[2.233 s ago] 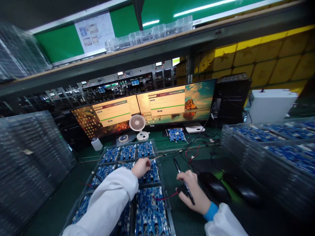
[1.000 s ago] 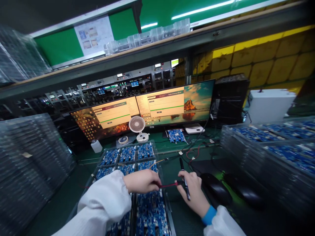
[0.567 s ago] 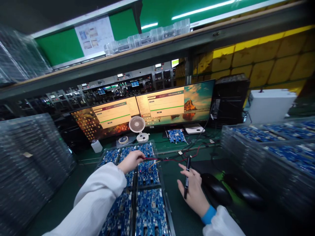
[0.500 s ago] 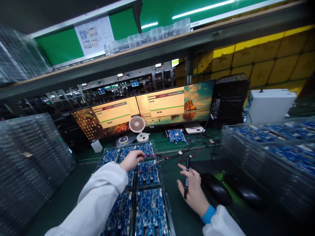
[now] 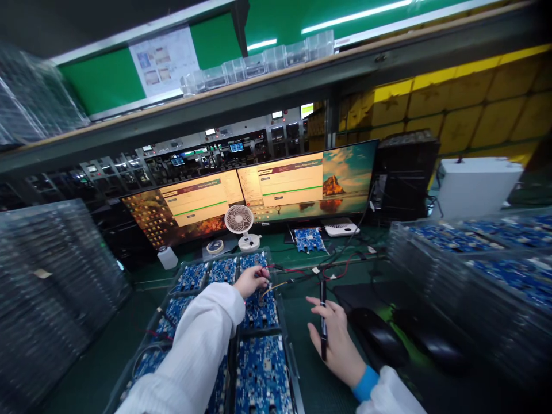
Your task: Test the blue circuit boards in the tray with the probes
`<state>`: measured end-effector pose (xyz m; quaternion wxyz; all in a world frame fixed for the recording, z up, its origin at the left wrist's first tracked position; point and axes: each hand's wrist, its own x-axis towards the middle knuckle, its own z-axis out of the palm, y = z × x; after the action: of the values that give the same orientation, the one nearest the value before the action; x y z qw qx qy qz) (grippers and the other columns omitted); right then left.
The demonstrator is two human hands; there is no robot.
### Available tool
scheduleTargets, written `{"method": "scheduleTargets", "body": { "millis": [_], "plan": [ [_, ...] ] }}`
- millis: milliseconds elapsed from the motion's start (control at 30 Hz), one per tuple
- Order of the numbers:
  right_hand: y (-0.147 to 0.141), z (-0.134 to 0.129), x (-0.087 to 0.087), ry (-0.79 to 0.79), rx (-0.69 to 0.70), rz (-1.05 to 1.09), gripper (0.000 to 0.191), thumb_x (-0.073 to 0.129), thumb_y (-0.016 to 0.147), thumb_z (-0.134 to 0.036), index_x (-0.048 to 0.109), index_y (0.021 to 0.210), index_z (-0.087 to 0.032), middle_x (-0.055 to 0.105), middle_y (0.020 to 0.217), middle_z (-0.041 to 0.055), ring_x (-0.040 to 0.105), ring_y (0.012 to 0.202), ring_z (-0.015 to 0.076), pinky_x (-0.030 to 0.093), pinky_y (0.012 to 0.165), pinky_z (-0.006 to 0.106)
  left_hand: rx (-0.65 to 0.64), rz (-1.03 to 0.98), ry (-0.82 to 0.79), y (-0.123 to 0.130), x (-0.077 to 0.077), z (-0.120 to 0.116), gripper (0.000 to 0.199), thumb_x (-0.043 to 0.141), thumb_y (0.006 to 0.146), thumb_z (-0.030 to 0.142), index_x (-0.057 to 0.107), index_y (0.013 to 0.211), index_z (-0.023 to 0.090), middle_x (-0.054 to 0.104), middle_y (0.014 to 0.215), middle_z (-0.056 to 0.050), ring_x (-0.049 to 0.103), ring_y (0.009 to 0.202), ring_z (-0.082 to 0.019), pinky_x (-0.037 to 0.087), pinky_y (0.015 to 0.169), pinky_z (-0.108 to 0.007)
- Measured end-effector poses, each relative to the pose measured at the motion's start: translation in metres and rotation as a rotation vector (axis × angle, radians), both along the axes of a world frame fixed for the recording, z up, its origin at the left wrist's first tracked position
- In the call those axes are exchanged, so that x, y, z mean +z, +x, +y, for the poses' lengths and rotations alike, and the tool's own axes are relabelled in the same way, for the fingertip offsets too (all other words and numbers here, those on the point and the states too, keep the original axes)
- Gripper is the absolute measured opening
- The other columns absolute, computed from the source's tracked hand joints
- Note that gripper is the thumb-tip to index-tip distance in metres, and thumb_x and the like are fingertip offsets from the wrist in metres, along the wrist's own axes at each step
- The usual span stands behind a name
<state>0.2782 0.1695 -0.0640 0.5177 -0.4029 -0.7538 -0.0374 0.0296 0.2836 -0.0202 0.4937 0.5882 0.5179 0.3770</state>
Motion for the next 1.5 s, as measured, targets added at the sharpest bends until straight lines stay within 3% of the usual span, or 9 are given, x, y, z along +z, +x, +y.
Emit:
{"method": "scheduleTargets", "body": {
  "millis": [133,467,800,1133,1333,1500],
  "plan": [
    [0.001,0.001,-0.003,-0.01,0.002,0.011,0.023,0.052,0.084,-0.019,0.047,0.106,-0.025,0.065,0.115,0.0078,0.054,0.104,0.0248,0.048,0.086,0.044,0.049,0.022,0.005,0.003,-0.005,0.005,0.015,0.071,0.062,0.007,0.061,0.07,0.014,0.063,0.063,0.004,0.06,0.06,-0.009,0.052,0.069,-0.025],
    [0.002,0.002,-0.006,-0.022,0.014,0.017,0.026,0.051,0.084,-0.017,0.047,0.108,-0.025,0.064,0.117,0.0087,0.052,0.107,0.0247,0.048,0.088,0.045,0.184,0.122,0.013,0.013,-0.021,0.014,0.016,0.062,0.067,0.0,0.057,0.067,0.016,0.053,0.049,0.009,0.053,0.047,-0.007,0.049,0.055,-0.021],
    [0.002,0.001,-0.001,-0.029,0.026,0.015,0.025,0.049,0.083,-0.015,0.047,0.105,-0.025,0.064,0.114,0.0083,0.054,0.104,0.0246,0.051,0.084,0.044,0.161,0.288,0.032,0.019,-0.022,0.014,0.015,0.058,0.07,0.001,0.06,0.072,0.016,0.056,0.056,0.007,0.056,0.052,-0.009,0.049,0.053,-0.02],
    [0.001,-0.001,0.004,-0.033,0.036,0.006,0.025,0.048,0.083,-0.014,0.046,0.104,-0.026,0.065,0.111,0.0081,0.056,0.101,0.0242,0.051,0.082,0.044,0.111,0.493,0.097,0.016,-0.017,0.013,0.015,0.062,0.064,0.002,0.065,0.068,0.016,0.062,0.06,0.004,0.061,0.065,-0.013,0.049,0.07,-0.025],
    [0.002,0.001,0.0,-0.077,0.058,0.023,0.024,0.048,0.083,-0.014,0.046,0.104,-0.026,0.063,0.112,0.0079,0.056,0.102,0.0238,0.052,0.083,0.043,0.055,0.512,0.08,0.013,-0.02,0.013,0.02,0.055,0.07,0.002,0.066,0.079,0.015,0.067,0.066,0.002,0.063,0.064,-0.013,0.05,0.066,-0.024],
    [0.002,0.002,-0.001,-0.084,0.063,0.014,0.025,0.049,0.082,-0.014,0.047,0.104,-0.026,0.064,0.111,0.0071,0.056,0.103,0.0245,0.052,0.083,0.044,0.039,0.569,0.153,0.01,-0.022,0.013,0.018,0.058,0.069,0.004,0.067,0.078,0.017,0.067,0.068,0.002,0.063,0.07,-0.014,0.049,0.072,-0.025]
  ]
}}
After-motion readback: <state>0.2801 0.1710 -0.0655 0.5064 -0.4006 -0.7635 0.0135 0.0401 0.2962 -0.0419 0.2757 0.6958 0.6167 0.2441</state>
